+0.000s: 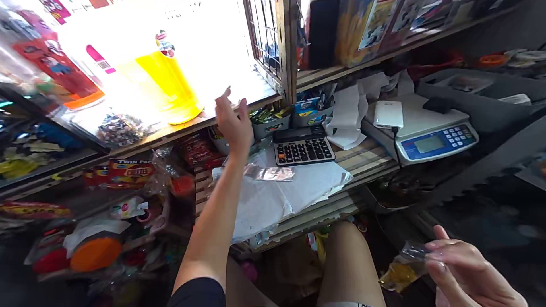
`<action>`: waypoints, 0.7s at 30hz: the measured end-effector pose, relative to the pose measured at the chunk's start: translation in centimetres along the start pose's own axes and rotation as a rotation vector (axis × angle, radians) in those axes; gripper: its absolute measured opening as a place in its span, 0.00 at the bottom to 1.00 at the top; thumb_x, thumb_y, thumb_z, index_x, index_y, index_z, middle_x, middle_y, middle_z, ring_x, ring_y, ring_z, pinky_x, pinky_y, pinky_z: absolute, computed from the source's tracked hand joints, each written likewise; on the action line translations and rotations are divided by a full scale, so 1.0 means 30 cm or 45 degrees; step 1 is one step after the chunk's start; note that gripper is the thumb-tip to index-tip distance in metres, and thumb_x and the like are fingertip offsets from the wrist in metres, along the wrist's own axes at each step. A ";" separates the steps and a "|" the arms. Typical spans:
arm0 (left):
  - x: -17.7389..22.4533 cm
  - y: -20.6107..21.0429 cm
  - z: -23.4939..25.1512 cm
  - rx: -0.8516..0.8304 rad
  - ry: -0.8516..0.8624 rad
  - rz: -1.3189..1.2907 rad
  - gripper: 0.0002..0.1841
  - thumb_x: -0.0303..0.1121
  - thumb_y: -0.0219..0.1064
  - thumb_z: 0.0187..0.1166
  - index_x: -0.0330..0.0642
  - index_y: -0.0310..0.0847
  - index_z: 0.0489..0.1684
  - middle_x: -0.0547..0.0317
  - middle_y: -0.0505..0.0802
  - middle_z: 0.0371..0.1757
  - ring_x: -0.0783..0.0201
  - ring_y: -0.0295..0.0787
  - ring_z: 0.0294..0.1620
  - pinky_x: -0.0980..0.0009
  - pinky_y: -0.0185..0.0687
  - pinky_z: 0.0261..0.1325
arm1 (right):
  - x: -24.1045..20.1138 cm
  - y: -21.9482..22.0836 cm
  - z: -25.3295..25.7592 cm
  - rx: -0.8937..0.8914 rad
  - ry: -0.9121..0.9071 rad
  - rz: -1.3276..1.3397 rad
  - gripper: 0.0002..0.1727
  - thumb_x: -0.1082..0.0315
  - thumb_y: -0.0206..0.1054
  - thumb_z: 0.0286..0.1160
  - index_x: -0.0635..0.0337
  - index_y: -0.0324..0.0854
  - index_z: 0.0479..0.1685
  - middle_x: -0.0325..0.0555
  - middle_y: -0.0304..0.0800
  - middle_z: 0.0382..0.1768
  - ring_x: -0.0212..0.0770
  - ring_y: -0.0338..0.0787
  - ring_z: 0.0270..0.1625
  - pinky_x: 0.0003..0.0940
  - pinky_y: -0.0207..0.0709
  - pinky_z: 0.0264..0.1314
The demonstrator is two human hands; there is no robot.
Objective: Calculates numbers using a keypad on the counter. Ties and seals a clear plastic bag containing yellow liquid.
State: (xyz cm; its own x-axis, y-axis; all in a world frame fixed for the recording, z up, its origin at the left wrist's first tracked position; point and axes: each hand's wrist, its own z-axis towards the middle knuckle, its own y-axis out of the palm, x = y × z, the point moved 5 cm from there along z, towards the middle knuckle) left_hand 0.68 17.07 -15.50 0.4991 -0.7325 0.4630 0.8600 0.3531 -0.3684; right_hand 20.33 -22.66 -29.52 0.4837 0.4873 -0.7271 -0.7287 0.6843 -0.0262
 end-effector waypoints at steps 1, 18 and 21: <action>0.022 0.032 -0.087 -0.114 0.051 0.042 0.18 0.35 0.57 0.90 0.28 0.81 0.65 0.39 0.93 0.44 0.45 0.91 0.48 0.44 0.80 0.62 | 0.000 -0.008 -0.004 0.007 0.003 -0.004 0.05 0.59 0.71 0.80 0.34 0.89 0.48 0.12 0.88 0.47 0.22 0.85 0.63 0.46 0.55 0.92; -0.019 0.228 -0.411 -0.769 0.215 0.418 0.14 0.20 0.65 0.74 0.47 0.96 0.42 0.52 0.90 0.58 0.46 0.80 0.63 0.48 0.71 0.66 | 0.007 -0.016 -0.011 0.046 0.028 0.026 0.06 0.59 0.71 0.79 0.34 0.89 0.48 0.13 0.88 0.45 0.22 0.86 0.60 0.46 0.59 0.91; -0.005 0.240 -0.396 -0.734 0.230 0.413 0.13 0.21 0.65 0.74 0.48 0.96 0.39 0.52 0.90 0.59 0.46 0.80 0.63 0.48 0.72 0.65 | 0.010 -0.021 -0.011 0.050 0.036 0.033 0.06 0.59 0.71 0.79 0.34 0.89 0.48 0.13 0.87 0.45 0.22 0.85 0.60 0.46 0.59 0.91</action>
State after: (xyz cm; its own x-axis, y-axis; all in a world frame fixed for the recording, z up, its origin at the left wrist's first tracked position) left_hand 5.53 12.82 -27.79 0.6534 -0.7452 0.1334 0.4506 0.2413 -0.8595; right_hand 20.79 -23.13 -29.95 0.4508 0.4899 -0.7461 -0.7207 0.6929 0.0195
